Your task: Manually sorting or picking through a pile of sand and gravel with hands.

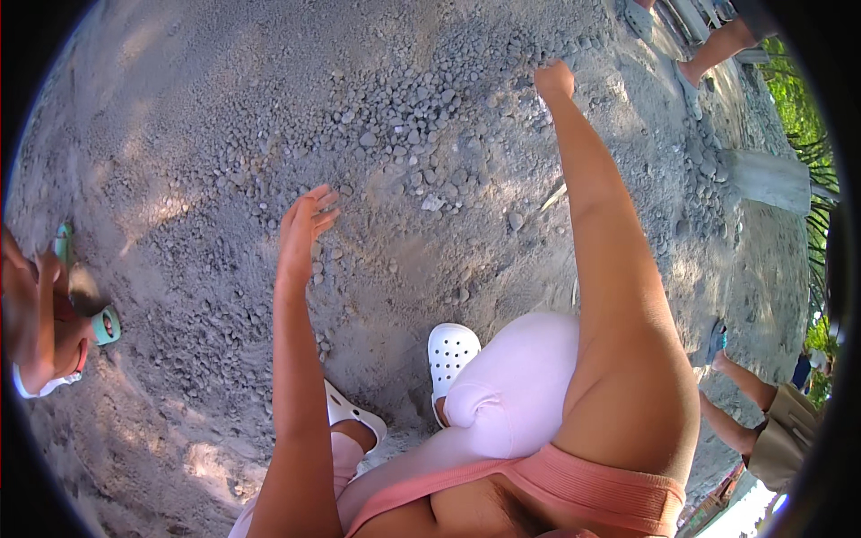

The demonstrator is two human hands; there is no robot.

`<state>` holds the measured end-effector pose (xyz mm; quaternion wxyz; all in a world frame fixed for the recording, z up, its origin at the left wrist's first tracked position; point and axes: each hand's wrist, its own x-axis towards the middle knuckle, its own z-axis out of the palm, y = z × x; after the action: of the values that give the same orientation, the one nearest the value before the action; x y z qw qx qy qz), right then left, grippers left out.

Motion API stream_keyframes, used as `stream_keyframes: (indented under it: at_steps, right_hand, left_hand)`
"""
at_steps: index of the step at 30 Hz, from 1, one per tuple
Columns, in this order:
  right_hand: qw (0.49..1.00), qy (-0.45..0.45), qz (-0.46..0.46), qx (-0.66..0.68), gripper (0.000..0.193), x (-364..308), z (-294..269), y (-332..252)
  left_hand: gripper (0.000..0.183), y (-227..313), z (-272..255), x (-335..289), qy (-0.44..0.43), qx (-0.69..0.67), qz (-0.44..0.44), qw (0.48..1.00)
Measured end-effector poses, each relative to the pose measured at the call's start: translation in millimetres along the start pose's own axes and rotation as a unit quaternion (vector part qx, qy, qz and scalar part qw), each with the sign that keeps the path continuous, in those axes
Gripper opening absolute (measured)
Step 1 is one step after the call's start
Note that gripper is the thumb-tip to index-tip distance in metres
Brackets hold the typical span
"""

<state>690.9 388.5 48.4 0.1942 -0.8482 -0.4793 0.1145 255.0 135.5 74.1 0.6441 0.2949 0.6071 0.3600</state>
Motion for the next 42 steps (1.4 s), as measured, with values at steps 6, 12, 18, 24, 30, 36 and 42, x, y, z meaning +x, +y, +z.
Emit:
stream_keyframes:
  at_steps: [6, 12, 18, 24, 30, 36, 42]
  right_hand:
    - [0.979, -0.027, 0.018, -0.199, 0.065, 74, -15, 47]
    - [0.936, -0.115, -0.063, -0.326, 0.058, 49, 9, 21]
    - [0.927, -0.050, -0.130, -0.349, 0.046, 79, -9, 75]
    - [0.909, -0.132, -0.193, -0.346, 0.040, 15, -15, 46]
    - [0.887, -0.231, -0.322, -0.236, 0.050, -126, -43, -15]
    - [0.691, -0.372, -0.616, -0.070, 0.055, -285, -105, -88]
    - [0.886, -0.293, -0.348, -0.090, 0.035, -217, -141, 77]
  left_hand:
    - [0.053, -1, -35, -2, 0.048, 0.047, 0.040, 0.997]
    - [0.049, 5, -66, -6, 0.139, 0.087, 0.082, 0.983]
    - [0.042, 12, -41, 0, 0.104, 0.076, 0.116, 0.985]
    - [0.038, -12, -14, -3, 0.088, 0.136, 0.088, 0.983]
    - [0.039, 2, 20, -2, 0.027, 0.152, 0.085, 0.984]
    - [0.044, 26, 69, 0, -0.142, 0.229, 0.204, 0.941]
    - [0.042, 68, 121, -17, -0.264, 0.425, 0.236, 0.833]
